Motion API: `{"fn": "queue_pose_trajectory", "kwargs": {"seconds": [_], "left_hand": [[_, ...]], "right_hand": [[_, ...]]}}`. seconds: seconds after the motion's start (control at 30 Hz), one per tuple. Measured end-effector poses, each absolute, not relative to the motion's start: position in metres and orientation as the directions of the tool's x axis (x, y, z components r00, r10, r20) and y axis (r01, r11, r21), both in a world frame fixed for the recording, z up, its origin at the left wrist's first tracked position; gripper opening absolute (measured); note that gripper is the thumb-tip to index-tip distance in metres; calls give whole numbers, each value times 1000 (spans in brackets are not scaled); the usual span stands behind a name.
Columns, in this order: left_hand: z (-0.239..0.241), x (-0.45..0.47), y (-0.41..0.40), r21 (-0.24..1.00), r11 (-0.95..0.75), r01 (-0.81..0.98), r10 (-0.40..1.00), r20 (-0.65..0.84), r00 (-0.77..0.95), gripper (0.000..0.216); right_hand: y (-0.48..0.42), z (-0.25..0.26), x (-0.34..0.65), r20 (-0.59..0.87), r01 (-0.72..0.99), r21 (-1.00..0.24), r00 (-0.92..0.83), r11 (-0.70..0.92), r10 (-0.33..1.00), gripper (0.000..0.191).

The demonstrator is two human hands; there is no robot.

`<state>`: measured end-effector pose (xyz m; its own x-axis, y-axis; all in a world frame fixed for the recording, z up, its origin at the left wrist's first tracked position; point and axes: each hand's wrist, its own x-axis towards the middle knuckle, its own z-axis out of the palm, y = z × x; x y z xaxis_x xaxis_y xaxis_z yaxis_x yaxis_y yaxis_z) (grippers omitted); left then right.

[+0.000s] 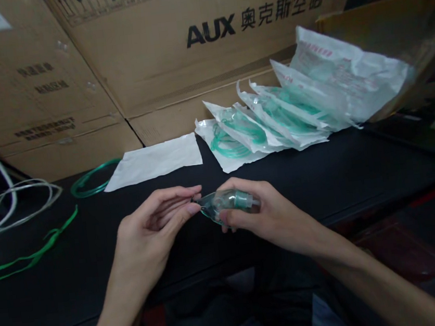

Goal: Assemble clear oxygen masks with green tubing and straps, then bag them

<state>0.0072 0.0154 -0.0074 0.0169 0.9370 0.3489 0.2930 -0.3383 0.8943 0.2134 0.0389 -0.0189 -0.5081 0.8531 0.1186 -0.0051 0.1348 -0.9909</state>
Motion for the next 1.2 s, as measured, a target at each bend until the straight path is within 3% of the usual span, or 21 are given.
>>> {"fn": "queue_pose_trajectory", "kwargs": {"seconds": [0.3,0.63,1.2], "left_hand": [[0,5,13,930,-244,277,964,200,176,23],[-1,-3,15,952,-121,282,981,72,178,24],[3,0,13,961,-108,255,983,66,169,24]], "right_hand": [[36,-17,214,79,3,-995,-574,99,815,13],[34,-17,215,144,-71,-989,-629,127,764,16],[34,-17,216,159,-28,-983,-614,180,773,21]]}}
